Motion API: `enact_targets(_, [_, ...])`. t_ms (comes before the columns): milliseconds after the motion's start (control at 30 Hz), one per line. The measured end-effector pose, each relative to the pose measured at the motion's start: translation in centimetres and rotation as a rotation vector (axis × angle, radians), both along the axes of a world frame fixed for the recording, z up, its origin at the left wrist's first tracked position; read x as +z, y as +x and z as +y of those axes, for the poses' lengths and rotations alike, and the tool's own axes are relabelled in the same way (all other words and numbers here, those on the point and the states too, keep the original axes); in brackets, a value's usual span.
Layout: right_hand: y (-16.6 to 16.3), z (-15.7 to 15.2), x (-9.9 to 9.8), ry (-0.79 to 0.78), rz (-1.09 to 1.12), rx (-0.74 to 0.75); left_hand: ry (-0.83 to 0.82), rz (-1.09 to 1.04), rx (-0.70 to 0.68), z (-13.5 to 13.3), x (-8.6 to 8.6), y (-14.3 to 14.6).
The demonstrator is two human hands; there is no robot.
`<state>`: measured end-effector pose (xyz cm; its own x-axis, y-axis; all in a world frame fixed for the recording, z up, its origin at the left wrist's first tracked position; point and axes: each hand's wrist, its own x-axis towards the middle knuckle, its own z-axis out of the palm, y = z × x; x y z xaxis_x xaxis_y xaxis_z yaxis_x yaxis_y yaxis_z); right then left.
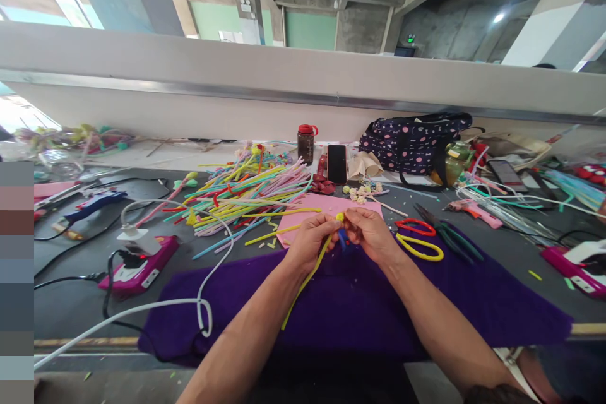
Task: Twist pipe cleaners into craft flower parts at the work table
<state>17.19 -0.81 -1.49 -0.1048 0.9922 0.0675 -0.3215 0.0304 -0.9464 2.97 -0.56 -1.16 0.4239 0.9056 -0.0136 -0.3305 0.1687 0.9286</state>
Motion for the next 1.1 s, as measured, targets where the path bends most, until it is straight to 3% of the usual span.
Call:
enact_targets(167, [0.5,0.2,0.1,0.001,-0.038,-0.065,-0.1,-0.051,-0.018,0.2,-0.3,-0.1])
enact_targets(333, [-0.1,-0.2,0.0,0.109,-0.204,-0.034,-0.064,0.027,-0.004,0.1,-0.6,0.1])
enact_targets(467, [-0.1,-0.3,0.1,0.141,-0.271,-0.099,-0.022,0.122,-0.004,-0.1,-0.5,0.3])
enact_targets(733, [1.0,0.3,0.1,0.15,-0.227,-0.122,0.001,0.23,-0.119,-0.4,0.0,0.2])
enact_targets(1100, [5.0,1.8,1.0,0.178,-0.108,-0.333,0.048,0.365,-0.314,-1.0,0.4,0.0])
